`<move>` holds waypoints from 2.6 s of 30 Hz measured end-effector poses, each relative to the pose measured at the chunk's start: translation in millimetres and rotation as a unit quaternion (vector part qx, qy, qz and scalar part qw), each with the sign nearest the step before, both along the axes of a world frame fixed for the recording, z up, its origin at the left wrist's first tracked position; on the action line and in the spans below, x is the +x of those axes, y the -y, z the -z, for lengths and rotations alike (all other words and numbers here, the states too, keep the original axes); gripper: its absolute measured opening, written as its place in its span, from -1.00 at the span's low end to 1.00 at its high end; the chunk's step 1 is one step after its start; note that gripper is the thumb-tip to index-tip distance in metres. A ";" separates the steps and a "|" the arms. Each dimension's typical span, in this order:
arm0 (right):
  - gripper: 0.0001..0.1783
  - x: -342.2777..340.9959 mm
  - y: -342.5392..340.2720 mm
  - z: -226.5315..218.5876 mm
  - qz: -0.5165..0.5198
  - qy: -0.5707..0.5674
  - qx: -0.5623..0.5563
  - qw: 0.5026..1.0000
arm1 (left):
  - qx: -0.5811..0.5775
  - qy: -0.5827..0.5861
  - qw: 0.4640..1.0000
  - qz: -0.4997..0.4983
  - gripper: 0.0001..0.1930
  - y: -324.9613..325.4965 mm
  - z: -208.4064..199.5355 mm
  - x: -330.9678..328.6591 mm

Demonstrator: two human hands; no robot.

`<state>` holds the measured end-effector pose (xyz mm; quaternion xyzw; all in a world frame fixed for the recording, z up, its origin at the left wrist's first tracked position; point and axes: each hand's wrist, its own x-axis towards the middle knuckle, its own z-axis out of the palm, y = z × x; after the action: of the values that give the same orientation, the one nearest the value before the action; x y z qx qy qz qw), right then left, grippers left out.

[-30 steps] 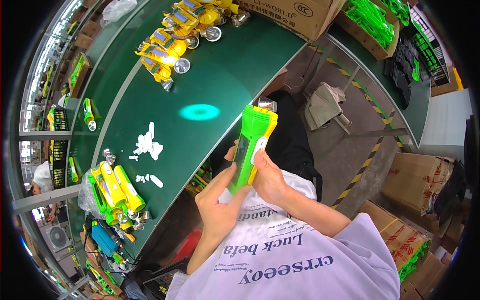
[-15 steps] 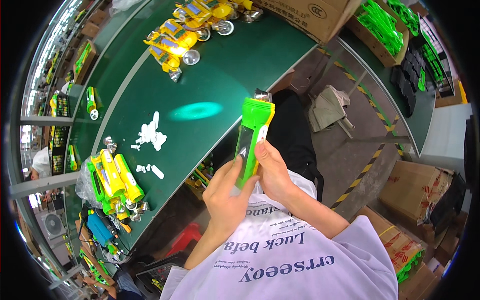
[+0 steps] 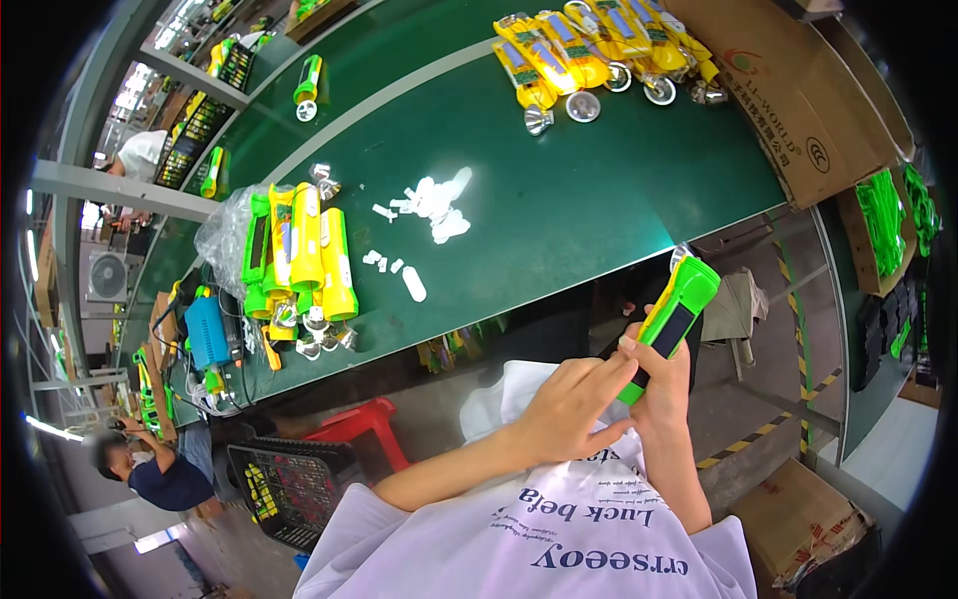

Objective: The person assembles flashlights by inserting internal components and switch covers into the plastic casings by hand, turns on the lights to test them, and places assembled flashlights onto the conveyor belt. The person also takes switch parts from a cardboard box and sets them onto the workbench.

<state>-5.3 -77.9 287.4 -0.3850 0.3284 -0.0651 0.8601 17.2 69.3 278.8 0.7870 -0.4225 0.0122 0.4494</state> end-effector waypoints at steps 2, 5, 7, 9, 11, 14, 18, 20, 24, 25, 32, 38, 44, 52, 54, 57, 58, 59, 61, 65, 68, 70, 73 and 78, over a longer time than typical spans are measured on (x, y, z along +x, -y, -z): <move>-0.35 -2.1 3.4 -5.3 -0.013 -0.018 -0.010 1.000 | -0.025 0.068 0.996 -0.048 -0.64 -19.5 -9.2 24.1; -0.38 -12.8 12.4 -0.9 0.004 -0.037 -0.041 0.998 | 0.078 0.007 0.919 -0.387 -0.86 -72.9 -13.1 75.2; -0.37 -14.8 14.1 -4.8 -0.009 -0.042 -0.043 0.998 | 0.199 0.017 0.870 -0.452 -0.85 -119.5 -5.6 102.1; -0.37 -14.5 13.7 -4.9 -0.021 -0.039 -0.052 0.998 | 0.235 0.008 0.865 -0.444 -0.86 -127.2 -7.1 108.3; -0.35 -13.4 10.9 -5.3 -0.034 -0.046 -0.062 0.996 | 0.268 -0.002 0.862 -0.431 -0.86 -125.5 -6.3 112.3; -0.35 -15.7 8.8 0.2 -0.043 -0.041 -0.060 0.996 | 0.201 -0.061 0.914 -0.346 -0.85 -119.4 -5.5 118.1; -0.37 -16.8 7.4 2.0 -0.043 -0.041 -0.041 0.997 | 0.184 -0.152 0.944 -0.230 -0.85 -110.0 -16.6 120.7; -0.37 -17.7 8.5 2.7 -0.042 -0.046 -0.041 0.997 | 0.185 -0.136 0.948 -0.219 -0.86 -107.7 -16.7 120.1; -0.37 -17.7 9.3 2.7 -0.042 -0.044 -0.038 0.997 | 0.167 0.075 0.977 -0.108 -0.82 -111.1 -2.1 121.3; -0.37 -17.4 9.2 2.5 -0.045 -0.044 -0.038 0.997 | 0.168 0.075 0.977 -0.108 -0.82 -113.1 -1.7 119.9; -0.36 -18.1 9.7 3.5 -0.048 -0.052 -0.035 0.997 | 0.138 -0.039 0.949 -0.282 -0.79 -110.1 -14.6 111.1; -0.36 -17.1 6.2 4.0 -0.068 -0.055 -0.052 0.995 | 0.301 -0.038 0.925 -0.230 -0.73 -88.2 -19.3 118.9; -0.35 -18.3 3.8 7.1 -0.083 -0.068 -0.057 0.993 | 0.459 0.062 0.864 -0.199 -0.74 -72.6 -25.4 108.9; -0.46 -26.3 7.0 10.9 -0.061 -0.086 -0.037 0.994 | 0.445 0.045 0.878 -0.172 -0.72 -72.8 -25.6 116.5; -0.48 -26.3 8.1 11.3 -0.062 -0.099 -0.036 0.993 | 0.433 0.044 0.884 -0.171 -0.72 -73.3 -26.2 118.3; -0.48 -27.1 10.1 17.0 -0.065 -0.107 -0.032 0.992 | 0.389 0.039 0.905 -0.166 -0.71 -74.9 -23.3 120.0; -0.48 -28.2 10.3 19.5 -0.061 -0.110 -0.034 0.991 | 0.359 0.036 0.918 -0.164 -0.71 -75.8 -21.2 120.7; -0.48 -29.2 10.4 21.9 -0.055 -0.104 -0.025 0.993 | 0.355 0.033 0.921 -0.159 -0.71 -76.1 -19.4 120.9; -0.47 -29.6 9.0 25.1 -0.051 -0.100 -0.014 0.994 | 0.317 0.054 0.937 -0.135 -0.71 -77.4 -18.1 121.5; -0.50 -26.4 7.4 26.3 -0.069 -0.123 0.012 0.990 | 0.282 0.049 0.945 -0.161 -0.70 -80.2 -19.7 120.0; -0.41 -28.2 6.7 31.5 -0.068 -0.110 -0.008 0.992 | 0.185 0.047 0.973 -0.128 -0.66 -61.5 -17.5 110.1; -0.39 -30.1 6.7 32.1 -0.083 -0.110 -0.007 0.990 | 0.064 -0.031 0.996 -0.057 -0.61 -45.9 -11.8 92.3; -0.41 -32.4 6.8 24.4 -0.112 -0.109 0.001 0.988 | -0.082 -0.320 0.943 0.040 -0.60 -18.4 2.2 59.9; -0.38 -36.3 6.8 23.5 -0.140 -0.132 0.002 0.981 | -0.155 -0.520 0.839 0.046 -0.64 9.7 33.0 44.6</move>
<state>-41.6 -84.7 263.9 -0.4305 0.3820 0.1084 0.8106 61.7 59.5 245.7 0.5775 -0.1549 -0.3536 0.7194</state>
